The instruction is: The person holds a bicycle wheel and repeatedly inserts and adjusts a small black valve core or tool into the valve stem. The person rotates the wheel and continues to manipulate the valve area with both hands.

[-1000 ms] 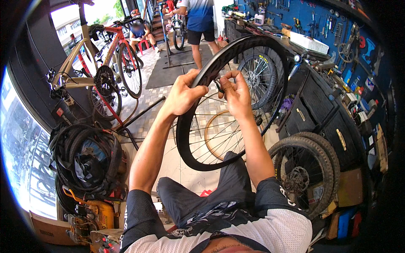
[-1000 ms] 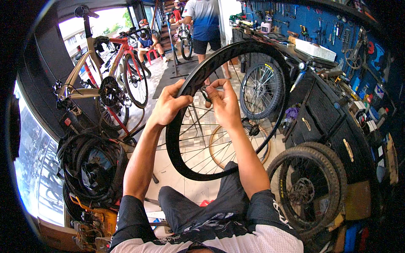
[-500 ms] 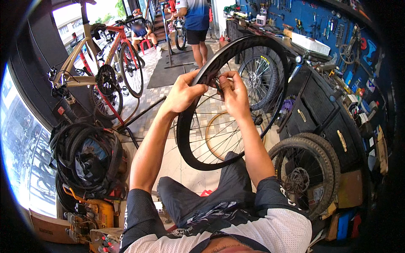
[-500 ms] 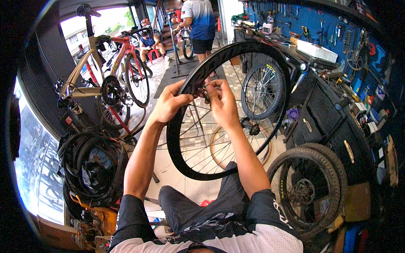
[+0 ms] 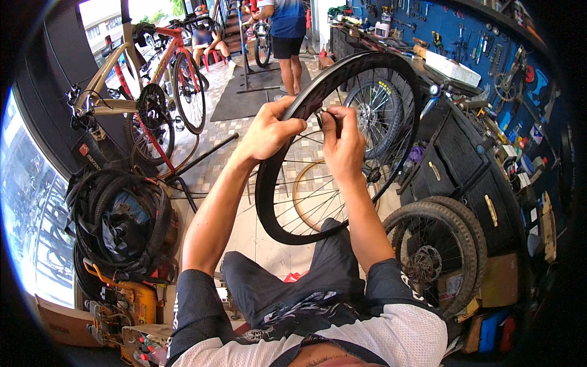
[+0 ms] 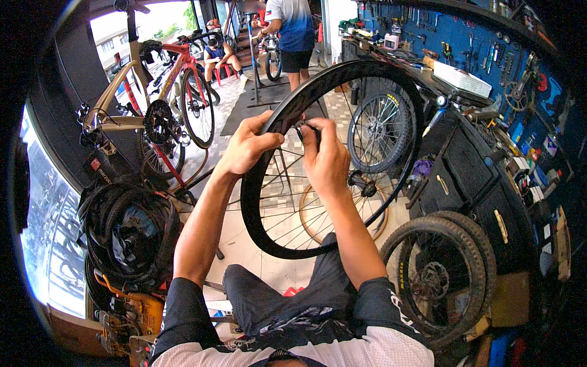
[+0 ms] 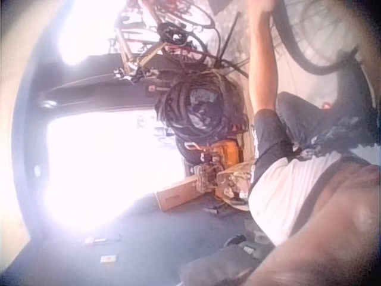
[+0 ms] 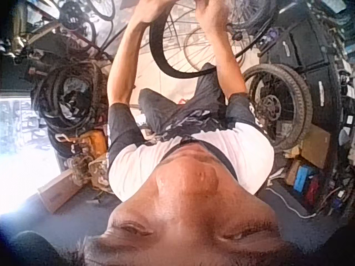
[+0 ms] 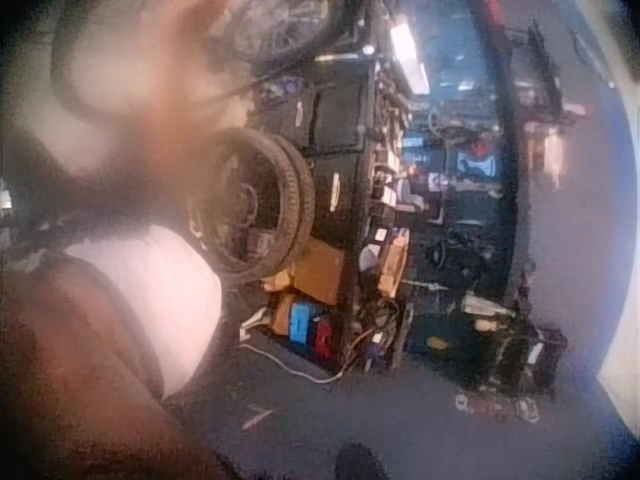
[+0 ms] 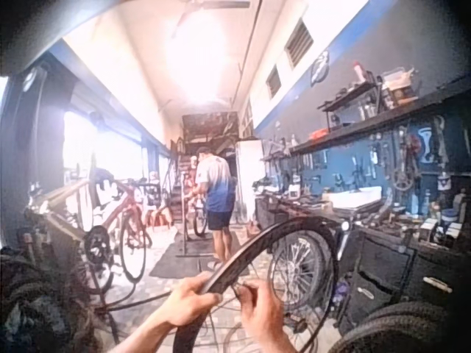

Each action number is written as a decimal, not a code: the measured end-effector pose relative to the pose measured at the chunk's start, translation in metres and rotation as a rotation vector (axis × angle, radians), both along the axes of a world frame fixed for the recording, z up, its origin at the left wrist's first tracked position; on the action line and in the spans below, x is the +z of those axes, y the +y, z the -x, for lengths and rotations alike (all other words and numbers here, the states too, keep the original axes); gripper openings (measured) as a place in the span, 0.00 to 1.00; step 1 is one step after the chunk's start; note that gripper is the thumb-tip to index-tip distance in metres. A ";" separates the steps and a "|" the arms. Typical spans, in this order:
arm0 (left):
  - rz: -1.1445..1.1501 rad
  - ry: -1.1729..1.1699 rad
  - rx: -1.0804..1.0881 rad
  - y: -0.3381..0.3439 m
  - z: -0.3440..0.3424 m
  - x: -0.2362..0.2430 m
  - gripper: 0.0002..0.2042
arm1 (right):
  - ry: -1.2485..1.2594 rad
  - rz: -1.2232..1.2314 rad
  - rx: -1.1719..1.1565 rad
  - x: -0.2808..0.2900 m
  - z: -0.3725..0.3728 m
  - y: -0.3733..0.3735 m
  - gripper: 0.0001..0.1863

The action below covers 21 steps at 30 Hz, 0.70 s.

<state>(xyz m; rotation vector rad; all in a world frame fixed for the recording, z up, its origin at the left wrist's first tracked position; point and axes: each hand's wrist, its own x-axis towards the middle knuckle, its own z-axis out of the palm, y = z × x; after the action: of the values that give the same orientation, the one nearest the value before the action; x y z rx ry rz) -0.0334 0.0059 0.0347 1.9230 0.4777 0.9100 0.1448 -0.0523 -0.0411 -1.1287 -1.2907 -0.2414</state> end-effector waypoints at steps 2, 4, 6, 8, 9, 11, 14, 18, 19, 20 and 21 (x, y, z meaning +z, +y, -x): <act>0.015 -0.007 -0.003 0.001 0.002 0.000 0.17 | -0.231 -0.157 -0.200 0.012 0.011 -0.010 0.17; -0.009 -0.032 -0.013 0.004 0.001 -0.002 0.17 | -0.334 -0.198 -0.306 0.012 0.013 -0.011 0.18; 0.003 -0.004 0.004 0.002 0.001 0.000 0.17 | -0.386 -0.255 -0.296 0.013 0.010 -0.007 0.18; 0.018 0.023 0.007 0.001 0.001 0.002 0.18 | -0.344 -0.224 -0.224 0.009 0.003 0.000 0.18; 0.026 0.040 0.002 0.002 0.001 0.002 0.19 | -0.272 -0.165 -0.156 0.000 -0.001 0.007 0.18; 0.041 0.022 -0.014 0.005 0.001 -0.001 0.20 | 0.028 -0.034 0.141 0.003 -0.002 0.012 0.18; 0.045 -0.018 -0.031 0.010 0.000 -0.005 0.19 | 0.359 0.118 0.421 0.007 -0.003 0.016 0.21; 0.040 0.021 0.004 0.009 0.008 -0.001 0.18 | -0.365 -0.251 -0.143 0.012 0.004 -0.003 0.19; 0.045 0.023 0.000 0.008 0.008 -0.001 0.17 | -0.321 -0.227 -0.088 0.009 0.001 -0.002 0.18; 0.049 0.030 0.004 0.007 0.008 -0.001 0.17 | -0.278 -0.203 -0.032 0.006 -0.003 0.001 0.16; 0.052 0.038 0.008 0.006 0.007 0.000 0.17 | -0.234 -0.179 0.024 0.005 -0.004 0.002 0.15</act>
<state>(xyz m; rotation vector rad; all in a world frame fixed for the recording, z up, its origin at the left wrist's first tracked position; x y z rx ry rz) -0.0406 0.0115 0.0346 1.8946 0.5271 0.8596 0.1490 -0.0502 -0.0366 -0.9523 -1.4562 -0.4726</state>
